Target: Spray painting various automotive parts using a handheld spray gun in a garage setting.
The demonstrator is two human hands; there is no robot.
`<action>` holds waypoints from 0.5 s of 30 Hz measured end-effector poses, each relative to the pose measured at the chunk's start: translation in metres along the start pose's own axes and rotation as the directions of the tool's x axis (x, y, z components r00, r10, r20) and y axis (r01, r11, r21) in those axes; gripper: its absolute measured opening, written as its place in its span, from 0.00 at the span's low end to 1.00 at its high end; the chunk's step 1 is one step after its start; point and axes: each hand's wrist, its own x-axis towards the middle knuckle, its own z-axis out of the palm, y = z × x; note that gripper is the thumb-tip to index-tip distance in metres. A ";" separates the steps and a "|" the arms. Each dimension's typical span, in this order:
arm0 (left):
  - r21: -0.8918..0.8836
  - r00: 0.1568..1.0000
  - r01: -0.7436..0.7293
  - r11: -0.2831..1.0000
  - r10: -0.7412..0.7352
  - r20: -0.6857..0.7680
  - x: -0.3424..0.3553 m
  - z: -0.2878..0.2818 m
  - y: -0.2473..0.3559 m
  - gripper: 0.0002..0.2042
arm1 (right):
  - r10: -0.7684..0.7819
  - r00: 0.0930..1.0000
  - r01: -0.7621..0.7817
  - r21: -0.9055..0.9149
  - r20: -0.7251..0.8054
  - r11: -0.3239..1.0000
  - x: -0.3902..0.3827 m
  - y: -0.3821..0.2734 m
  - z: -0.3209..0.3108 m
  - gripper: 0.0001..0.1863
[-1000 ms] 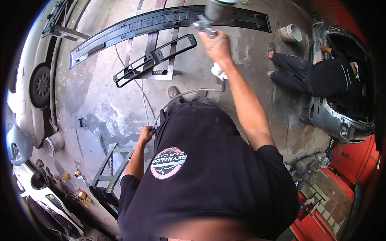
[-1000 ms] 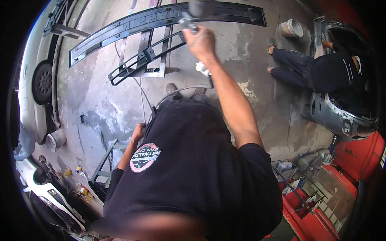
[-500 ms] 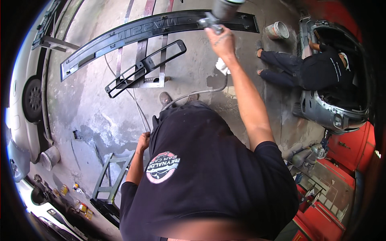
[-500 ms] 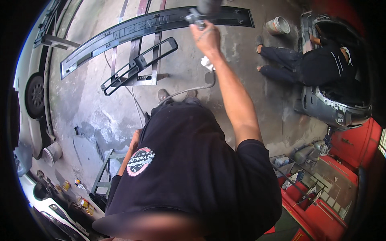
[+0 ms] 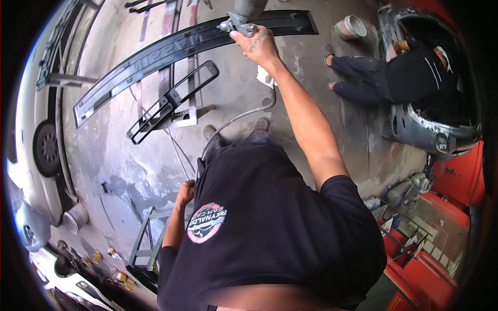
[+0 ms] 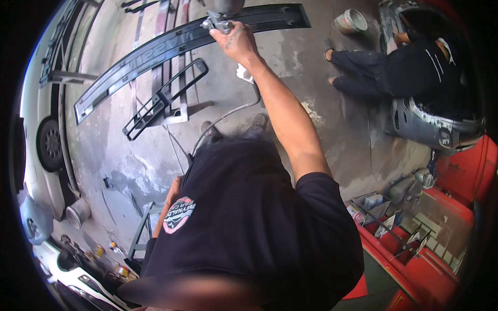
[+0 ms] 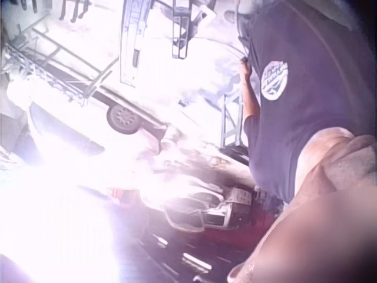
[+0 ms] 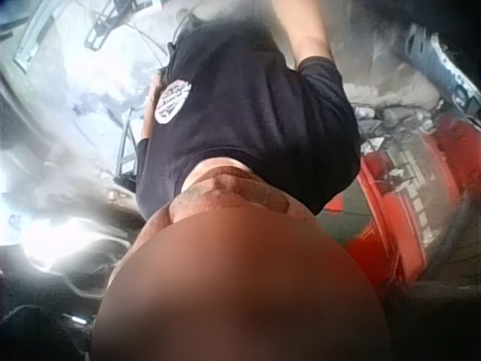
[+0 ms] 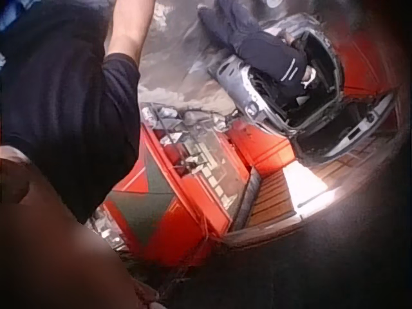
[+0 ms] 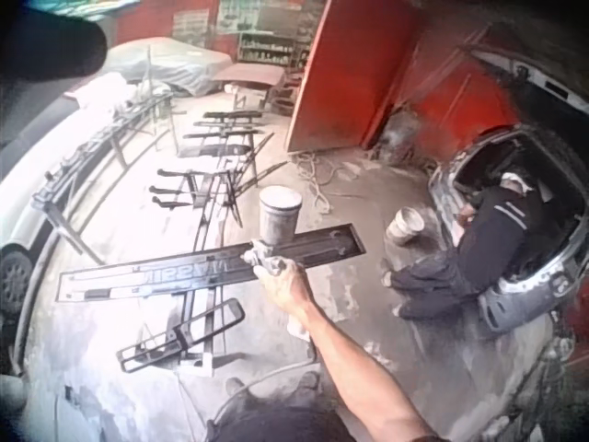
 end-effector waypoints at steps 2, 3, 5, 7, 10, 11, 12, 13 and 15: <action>0.059 0.996 -0.062 0.996 0.058 0.069 0.003 0.013 0.038 0.13 | 0.015 0.999 -0.015 0.003 -0.031 1.000 0.002 0.022 -0.035 0.21; 0.047 0.996 0.077 0.996 -0.079 0.038 -0.004 0.021 0.059 0.15 | 0.030 0.998 -0.030 0.002 -0.050 1.000 0.005 0.036 -0.056 0.22; 0.197 0.999 0.019 0.980 -0.027 0.036 -0.009 0.037 0.101 0.17 | -0.047 0.987 0.028 -0.124 -0.153 0.992 0.008 0.071 -0.113 0.22; 0.194 1.000 0.009 0.981 -0.009 -0.002 0.000 0.061 0.135 0.14 | -0.020 0.973 -0.023 -0.186 -0.228 0.982 0.009 0.111 -0.177 0.22; 0.112 0.998 0.052 0.992 -0.049 -0.031 0.025 0.111 0.168 0.11 | -0.043 0.957 -0.014 -0.194 -0.286 0.981 0.001 0.169 -0.273 0.21; 0.105 0.998 0.059 0.993 -0.057 -0.017 0.035 0.126 0.178 0.09 | 0.045 0.960 -0.102 -0.194 -0.275 0.976 -0.002 0.187 -0.302 0.22; 0.137 0.997 0.079 0.987 -0.076 -0.027 0.044 0.140 0.188 0.08 | 0.083 0.984 -0.105 -0.137 -0.158 0.985 -0.006 0.202 -0.332 0.22; 0.169 0.996 0.092 0.981 -0.089 -0.028 0.050 0.154 0.199 0.08 | 0.156 0.987 -0.159 -0.054 -0.049 0.986 -0.017 0.217 -0.365 0.19; 0.070 0.989 0.148 0.987 -0.148 -0.006 0.063 0.187 0.221 0.07 | 0.220 0.975 -0.217 -0.048 0.043 0.975 -0.031 0.239 -0.414 0.19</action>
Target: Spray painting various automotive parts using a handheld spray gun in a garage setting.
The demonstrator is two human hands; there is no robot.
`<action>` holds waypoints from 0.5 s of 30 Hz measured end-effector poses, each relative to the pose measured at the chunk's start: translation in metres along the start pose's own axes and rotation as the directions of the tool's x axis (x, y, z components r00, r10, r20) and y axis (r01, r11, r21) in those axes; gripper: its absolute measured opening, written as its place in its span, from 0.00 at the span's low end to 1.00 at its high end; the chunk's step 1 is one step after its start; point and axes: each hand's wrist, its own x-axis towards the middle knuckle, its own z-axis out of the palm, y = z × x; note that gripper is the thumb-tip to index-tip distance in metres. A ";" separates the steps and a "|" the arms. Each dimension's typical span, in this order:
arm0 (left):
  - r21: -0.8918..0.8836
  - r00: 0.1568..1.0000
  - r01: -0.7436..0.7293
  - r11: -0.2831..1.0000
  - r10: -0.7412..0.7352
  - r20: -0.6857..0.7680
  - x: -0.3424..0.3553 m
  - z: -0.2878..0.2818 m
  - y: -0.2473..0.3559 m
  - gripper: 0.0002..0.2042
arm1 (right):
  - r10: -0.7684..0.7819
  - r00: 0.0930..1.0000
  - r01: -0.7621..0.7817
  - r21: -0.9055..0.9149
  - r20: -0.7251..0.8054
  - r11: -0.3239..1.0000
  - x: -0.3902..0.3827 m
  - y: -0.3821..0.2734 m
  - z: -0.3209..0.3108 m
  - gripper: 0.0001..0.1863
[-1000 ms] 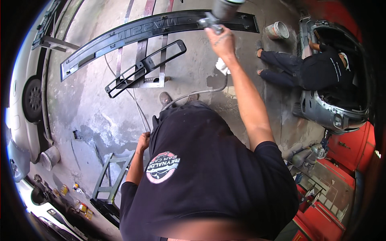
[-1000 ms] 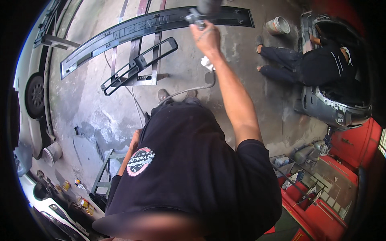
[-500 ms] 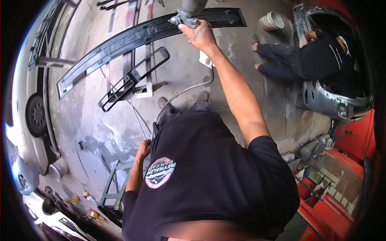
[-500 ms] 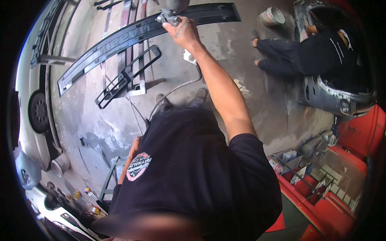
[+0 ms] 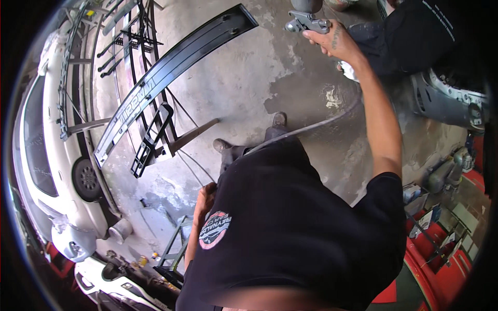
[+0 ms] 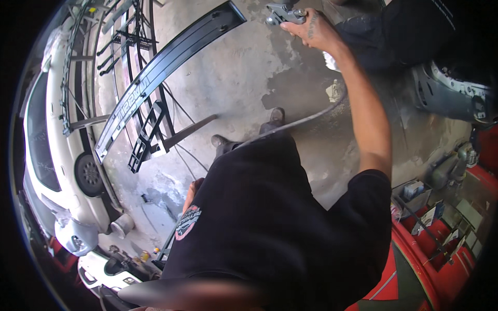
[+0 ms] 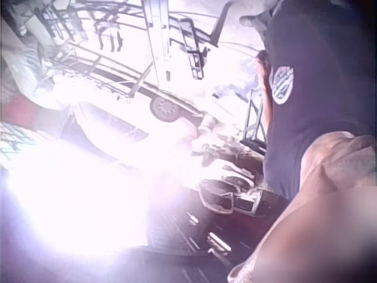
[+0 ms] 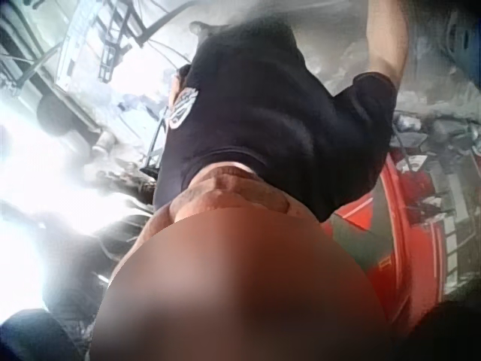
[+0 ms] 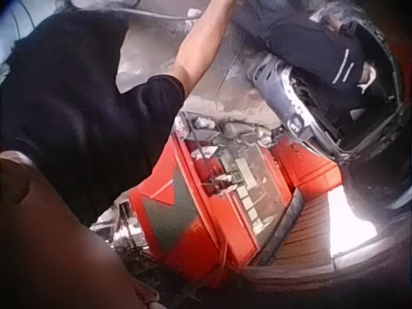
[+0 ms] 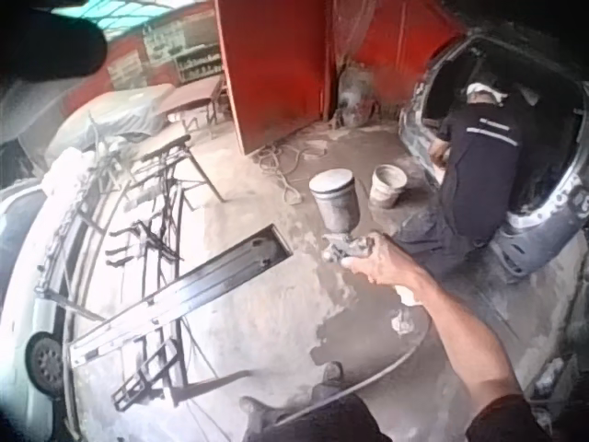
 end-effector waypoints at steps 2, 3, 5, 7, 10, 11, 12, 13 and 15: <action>0.030 0.999 0.033 0.999 -0.033 0.006 0.015 0.025 0.025 0.07 | 0.029 0.995 -0.028 -0.009 0.100 1.000 -0.001 0.021 -0.030 0.18; 0.034 0.998 0.066 0.997 -0.067 0.018 0.019 0.033 0.038 0.07 | 0.023 0.991 -0.018 -0.035 0.130 0.999 0.003 0.029 -0.040 0.18; 0.150 1.000 -0.004 0.989 0.005 -0.005 0.026 0.048 0.063 0.07 | 0.008 0.980 0.005 -0.065 0.201 0.998 0.020 0.045 -0.052 0.18; 0.356 1.000 0.008 0.934 -0.001 -0.021 0.031 0.062 0.088 0.08 | -0.055 0.986 0.057 -0.012 0.157 0.998 0.050 0.055 -0.051 0.19; 0.324 0.996 -0.017 0.946 0.044 -0.075 0.048 0.078 0.112 0.09 | -0.333 0.938 0.341 -0.081 0.097 0.937 0.115 0.053 -0.051 0.24; 0.352 0.991 -0.012 0.936 0.058 -0.121 0.053 0.082 0.115 0.09 | -0.438 0.899 0.438 0.005 0.017 0.899 0.134 0.049 -0.042 0.23; 0.370 0.991 0.016 0.929 0.033 -0.127 0.061 0.082 0.118 0.09 | -0.528 0.846 0.533 0.079 -0.069 0.843 0.151 0.046 -0.035 0.22; 0.393 0.992 0.030 0.919 0.020 -0.124 0.067 0.083 0.118 0.10 | -0.523 0.849 0.528 0.091 -0.069 0.844 0.165 0.041 -0.026 0.22; 0.383 0.989 0.055 0.922 0.004 -0.150 0.072 0.087 0.114 0.12 | -0.625 0.748 0.613 -0.129 -0.222 0.780 0.180 0.031 -0.017 0.19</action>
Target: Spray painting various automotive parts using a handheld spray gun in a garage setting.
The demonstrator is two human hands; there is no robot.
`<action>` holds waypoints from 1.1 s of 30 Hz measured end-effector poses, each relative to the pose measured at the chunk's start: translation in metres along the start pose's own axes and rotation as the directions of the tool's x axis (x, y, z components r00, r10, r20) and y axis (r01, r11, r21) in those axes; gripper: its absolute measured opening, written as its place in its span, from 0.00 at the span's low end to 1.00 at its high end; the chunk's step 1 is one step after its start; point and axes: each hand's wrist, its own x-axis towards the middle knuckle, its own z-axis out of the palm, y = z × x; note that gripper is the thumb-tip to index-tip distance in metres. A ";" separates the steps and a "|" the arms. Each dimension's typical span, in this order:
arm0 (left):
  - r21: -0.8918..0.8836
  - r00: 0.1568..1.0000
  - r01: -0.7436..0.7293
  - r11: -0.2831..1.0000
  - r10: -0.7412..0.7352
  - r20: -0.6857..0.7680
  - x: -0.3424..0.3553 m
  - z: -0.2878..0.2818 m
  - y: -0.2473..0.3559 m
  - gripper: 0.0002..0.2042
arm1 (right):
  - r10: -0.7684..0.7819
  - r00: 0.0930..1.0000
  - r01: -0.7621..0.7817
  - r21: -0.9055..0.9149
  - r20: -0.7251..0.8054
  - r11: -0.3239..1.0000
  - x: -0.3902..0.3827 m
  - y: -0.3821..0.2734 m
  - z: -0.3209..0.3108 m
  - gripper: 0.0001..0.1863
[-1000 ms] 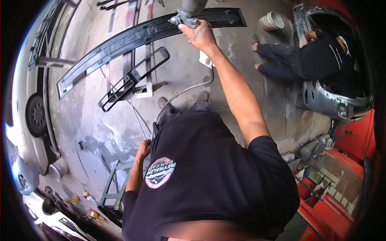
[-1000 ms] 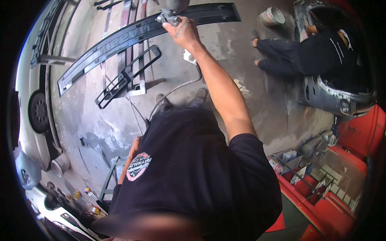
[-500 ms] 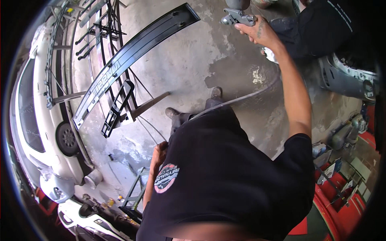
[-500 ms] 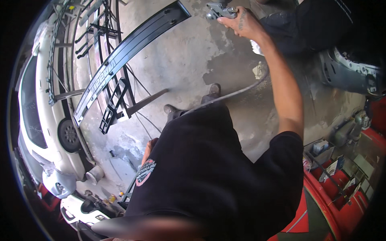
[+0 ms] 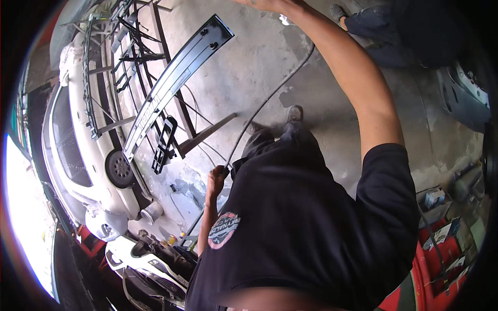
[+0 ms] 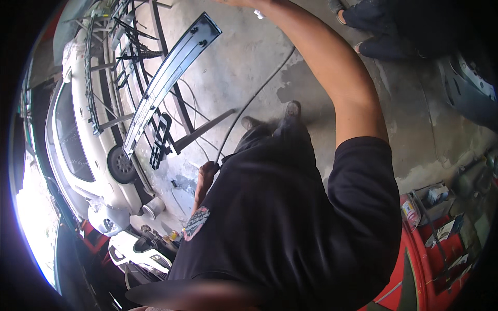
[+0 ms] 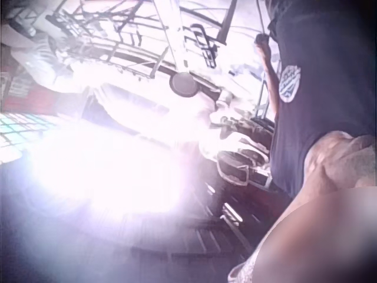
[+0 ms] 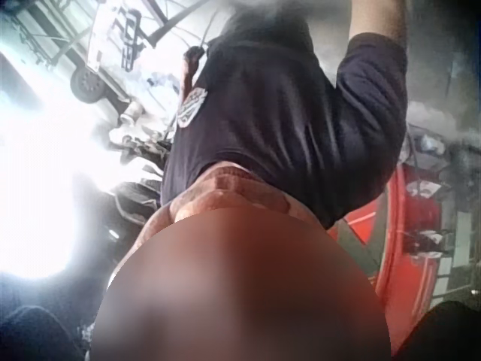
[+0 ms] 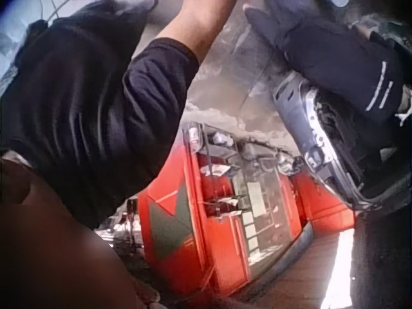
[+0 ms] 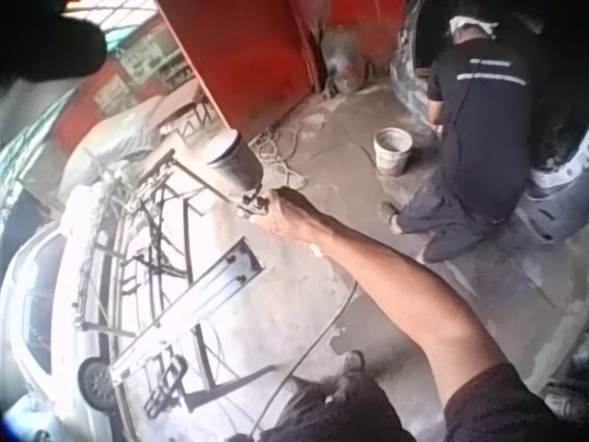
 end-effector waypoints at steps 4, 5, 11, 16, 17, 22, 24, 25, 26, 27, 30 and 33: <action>-0.020 0.998 0.036 0.999 -0.037 -0.048 0.000 0.004 0.001 0.11 | -0.009 0.983 -0.033 0.227 0.184 0.973 -0.018 0.003 -0.024 0.15; -0.042 0.999 0.005 0.999 -0.007 -0.048 0.000 0.005 0.004 0.11 | -0.006 0.981 -0.040 0.234 0.193 0.971 -0.036 0.001 -0.034 0.15; 0.002 0.998 -0.024 1.000 0.024 0.052 0.011 0.012 0.023 0.11 | 0.145 0.922 -0.177 0.059 0.360 0.982 -0.106 -0.013 -0.063 0.19; 0.001 1.000 -0.028 1.000 0.028 0.011 0.003 0.030 -0.002 0.12 | 0.318 0.919 -0.330 0.014 0.235 0.944 -0.141 -0.056 -0.039 0.15; -0.019 1.000 -0.005 1.000 0.005 -0.002 -0.002 0.033 -0.011 0.11 | 0.294 0.922 -0.308 0.020 0.253 0.951 -0.145 -0.067 -0.026 0.15; -0.118 0.974 0.181 0.976 -0.195 -0.119 -0.036 0.044 -0.067 0.11 | 0.342 0.913 -0.380 0.156 0.225 0.912 -0.159 -0.128 0.067 0.15; -0.149 0.956 0.198 0.969 -0.224 -0.188 -0.052 0.049 -0.090 0.10 | 0.249 0.939 -0.302 0.221 0.239 0.927 -0.161 -0.159 0.110 0.14; -0.130 0.947 0.231 0.964 -0.254 -0.197 -0.059 0.049 -0.103 0.10 | 0.218 0.947 -0.275 0.249 0.234 0.929 -0.163 -0.175 0.130 0.14; -0.120 0.933 0.276 0.954 -0.296 -0.204 -0.064 0.051 -0.115 0.09 | 0.178 0.949 -0.256 0.304 0.261 0.918 -0.164 -0.188 0.146 0.14; -0.123 0.931 0.265 0.956 -0.287 -0.223 -0.070 0.053 -0.126 0.09 | 0.153 0.942 -0.254 0.339 0.298 0.906 -0.164 -0.200 0.159 0.14; -0.160 0.914 0.266 0.951 -0.302 -0.273 -0.080 0.055 -0.159 0.10 | 0.124 0.941 -0.241 0.365 0.315 0.899 -0.173 -0.220 0.178 0.15; -0.191 0.904 0.282 0.940 -0.327 -0.277 -0.083 0.057 -0.190 0.10 | 0.230 0.947 -0.289 0.284 0.225 0.914 -0.185 -0.215 0.167 0.15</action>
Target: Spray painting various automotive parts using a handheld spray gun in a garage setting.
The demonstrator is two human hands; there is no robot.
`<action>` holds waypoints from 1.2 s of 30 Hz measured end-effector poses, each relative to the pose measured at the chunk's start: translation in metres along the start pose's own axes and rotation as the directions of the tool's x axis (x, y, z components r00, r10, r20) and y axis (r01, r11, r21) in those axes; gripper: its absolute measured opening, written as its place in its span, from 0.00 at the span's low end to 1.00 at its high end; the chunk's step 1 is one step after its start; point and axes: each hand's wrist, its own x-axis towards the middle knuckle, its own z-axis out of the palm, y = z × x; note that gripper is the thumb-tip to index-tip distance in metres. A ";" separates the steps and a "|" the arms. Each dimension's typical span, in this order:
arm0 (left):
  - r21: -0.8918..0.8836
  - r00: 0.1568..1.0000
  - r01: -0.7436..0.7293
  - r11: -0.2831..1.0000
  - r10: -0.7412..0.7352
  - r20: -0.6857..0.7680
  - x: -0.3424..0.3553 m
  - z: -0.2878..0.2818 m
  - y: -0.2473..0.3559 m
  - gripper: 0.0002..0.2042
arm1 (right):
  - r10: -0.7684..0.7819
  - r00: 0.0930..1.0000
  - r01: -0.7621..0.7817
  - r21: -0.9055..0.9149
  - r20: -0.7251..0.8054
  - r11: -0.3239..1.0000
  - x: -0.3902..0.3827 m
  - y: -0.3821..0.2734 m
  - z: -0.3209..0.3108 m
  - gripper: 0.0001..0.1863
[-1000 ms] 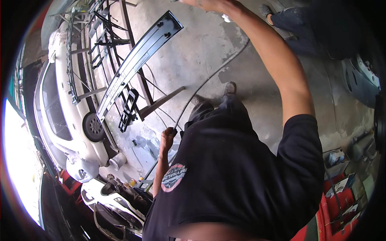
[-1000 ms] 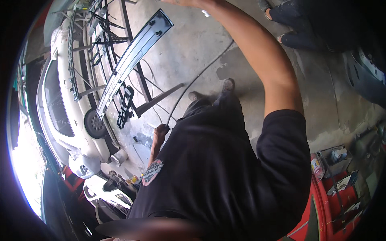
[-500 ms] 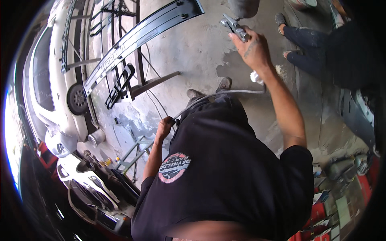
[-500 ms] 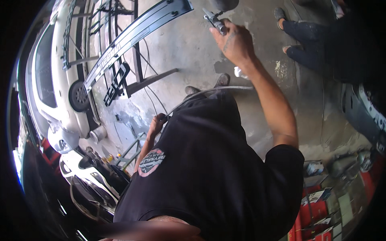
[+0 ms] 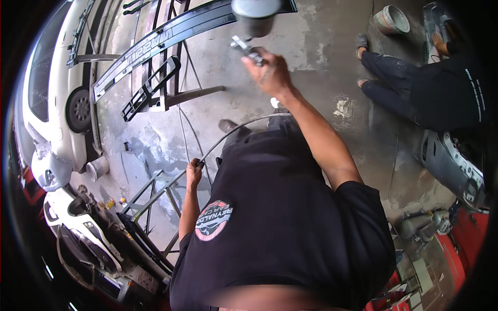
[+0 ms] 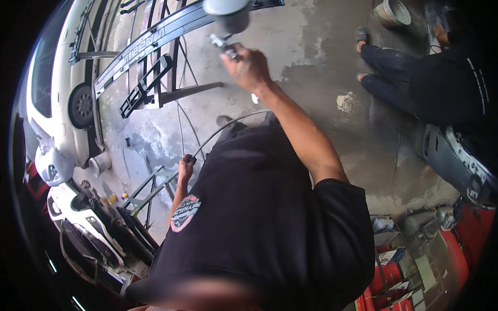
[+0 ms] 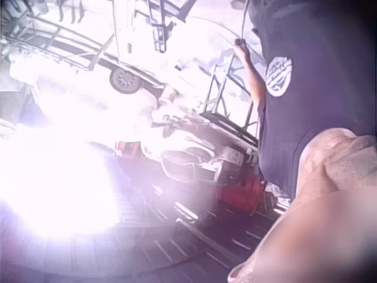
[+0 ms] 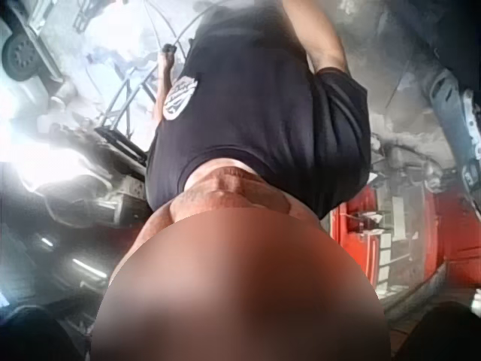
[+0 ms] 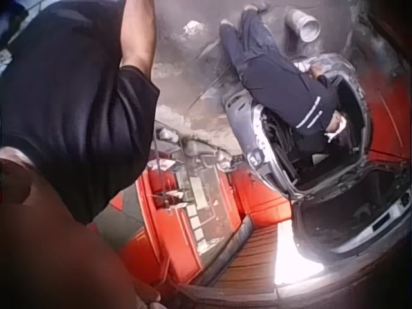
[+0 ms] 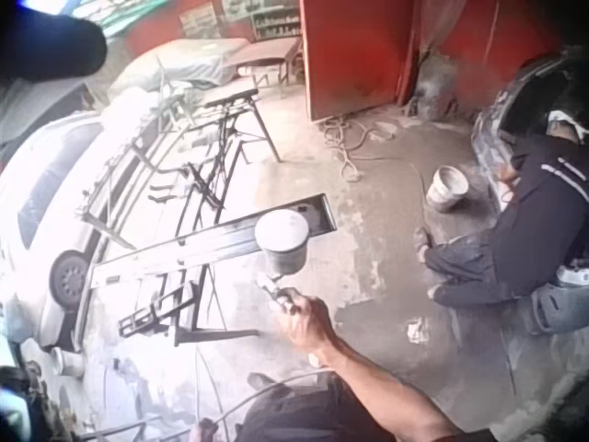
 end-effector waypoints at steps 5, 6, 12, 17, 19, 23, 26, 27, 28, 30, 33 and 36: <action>-0.123 0.992 -0.102 0.987 0.111 0.066 0.024 -0.010 -0.049 0.09 | 0.105 0.908 -0.239 -0.296 -0.404 0.925 -0.009 0.004 -0.036 0.15; -0.187 0.990 -0.108 0.977 0.123 0.073 0.026 -0.014 -0.059 0.09 | 0.096 0.892 -0.274 -0.359 -0.443 0.892 -0.011 -0.001 -0.038 0.16; -0.290 0.987 -0.152 0.945 0.161 0.007 0.044 -0.049 -0.140 0.09 | 0.084 0.884 -0.282 -0.382 -0.460 0.880 -0.024 -0.068 0.063 0.15; -0.297 0.978 -0.184 0.937 0.145 -0.151 0.055 -0.082 -0.227 0.10 | 0.068 0.984 -0.112 -0.284 -0.162 0.952 -0.019 -0.130 0.212 0.15; -0.265 0.991 -0.109 0.958 0.083 -0.105 0.056 -0.094 -0.254 0.10 | 0.090 0.995 -0.099 -0.266 -0.047 0.959 -0.012 -0.156 0.269 0.16; -0.315 0.984 -0.106 0.943 0.055 -0.167 0.052 -0.100 -0.287 0.10 | -0.023 0.993 0.031 -0.066 0.117 0.997 -0.005 -0.201 0.341 0.17; -0.278 0.991 -0.039 0.960 0.002 -0.135 0.049 -0.097 -0.296 0.10 | -0.125 0.977 0.133 -0.035 0.173 0.991 0.002 -0.212 0.358 0.19; -0.249 0.997 0.009 0.968 -0.029 -0.077 0.049 -0.097 -0.297 0.10 | -0.107 0.974 0.119 -0.046 0.197 0.992 0.002 -0.210 0.355 0.18; -0.260 0.998 0.033 0.965 -0.044 -0.037 0.050 -0.096 -0.296 0.10 | -0.109 0.982 0.115 -0.034 0.155 0.993 0.003 -0.206 0.349 0.18; -0.315 0.998 0.054 0.947 -0.059 -0.004 0.050 -0.095 -0.291 0.10 | -0.051 0.997 0.056 -0.090 0.058 0.994 0.005 -0.193 0.326 0.18; -0.288 1.000 -0.002 0.958 -0.003 -0.019 0.054 -0.095 -0.275 0.10 | 0.111 0.991 -0.126 -0.234 -0.075 0.964 0.020 -0.163 0.262 0.18; -0.395 0.998 -0.052 0.917 0.060 0.008 0.063 -0.099 -0.254 0.10 | -0.101 0.936 -0.094 -0.519 -0.336 0.849 0.050 -0.132 0.199 0.19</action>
